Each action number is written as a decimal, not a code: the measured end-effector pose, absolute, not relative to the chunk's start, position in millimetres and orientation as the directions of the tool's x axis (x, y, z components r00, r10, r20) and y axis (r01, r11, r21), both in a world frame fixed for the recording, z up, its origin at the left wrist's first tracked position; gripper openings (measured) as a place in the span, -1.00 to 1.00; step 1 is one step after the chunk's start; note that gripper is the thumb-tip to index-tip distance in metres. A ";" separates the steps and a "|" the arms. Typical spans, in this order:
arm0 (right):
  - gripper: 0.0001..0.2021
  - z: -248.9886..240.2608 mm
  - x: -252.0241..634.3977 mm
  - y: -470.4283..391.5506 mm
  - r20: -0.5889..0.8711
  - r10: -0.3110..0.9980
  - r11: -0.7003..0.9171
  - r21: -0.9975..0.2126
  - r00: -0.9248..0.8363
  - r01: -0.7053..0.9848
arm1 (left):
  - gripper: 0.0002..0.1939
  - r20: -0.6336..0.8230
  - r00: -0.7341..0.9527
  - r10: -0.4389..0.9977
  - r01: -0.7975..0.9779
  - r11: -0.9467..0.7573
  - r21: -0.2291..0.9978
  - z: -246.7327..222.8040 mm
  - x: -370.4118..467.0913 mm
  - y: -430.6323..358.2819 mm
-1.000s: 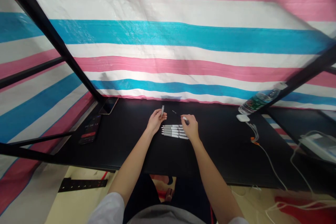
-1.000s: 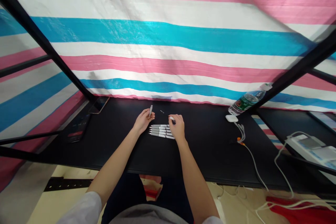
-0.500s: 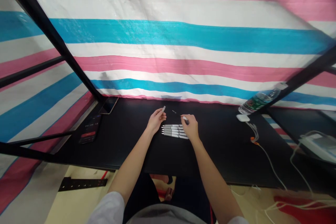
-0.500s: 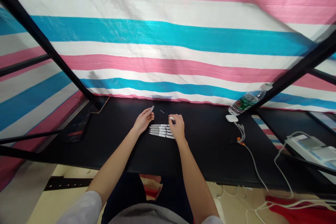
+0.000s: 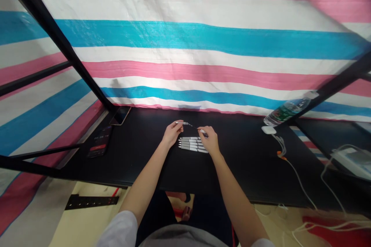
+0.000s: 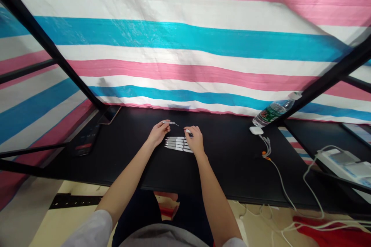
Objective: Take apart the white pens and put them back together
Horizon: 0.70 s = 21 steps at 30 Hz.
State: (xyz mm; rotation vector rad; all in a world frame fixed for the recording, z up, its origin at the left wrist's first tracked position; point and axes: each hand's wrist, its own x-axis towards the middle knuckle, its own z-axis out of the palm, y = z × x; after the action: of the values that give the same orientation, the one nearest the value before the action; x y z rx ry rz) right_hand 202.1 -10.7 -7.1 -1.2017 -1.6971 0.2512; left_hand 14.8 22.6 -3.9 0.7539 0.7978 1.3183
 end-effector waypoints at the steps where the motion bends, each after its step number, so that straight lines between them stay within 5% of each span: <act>1: -0.81 -7.4 202.2 -10.6 0.600 0.800 0.487 -0.644 -0.005 0.590 | -0.67 -0.070 0.077 0.995 -0.527 0.100 0.844 -4.1 14.7 22.6; 15: -0.79 -8.9 201.4 -11.5 0.562 0.827 0.479 -0.693 -0.013 0.538 | -0.68 -0.080 0.049 0.996 -0.536 0.094 0.839 -1.4 15.1 21.8; 21: -0.77 -11.3 200.7 -10.6 0.569 0.820 0.504 -0.674 -0.054 0.541 | -0.66 -0.017 0.120 0.993 -0.378 0.062 0.924 -0.5 18.2 16.6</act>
State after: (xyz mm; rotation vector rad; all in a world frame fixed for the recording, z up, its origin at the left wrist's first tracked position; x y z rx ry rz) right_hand 200.7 -10.6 -11.3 -1.1581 -1.7263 0.3428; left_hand 18.2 16.6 -0.5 0.9427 0.8582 1.2573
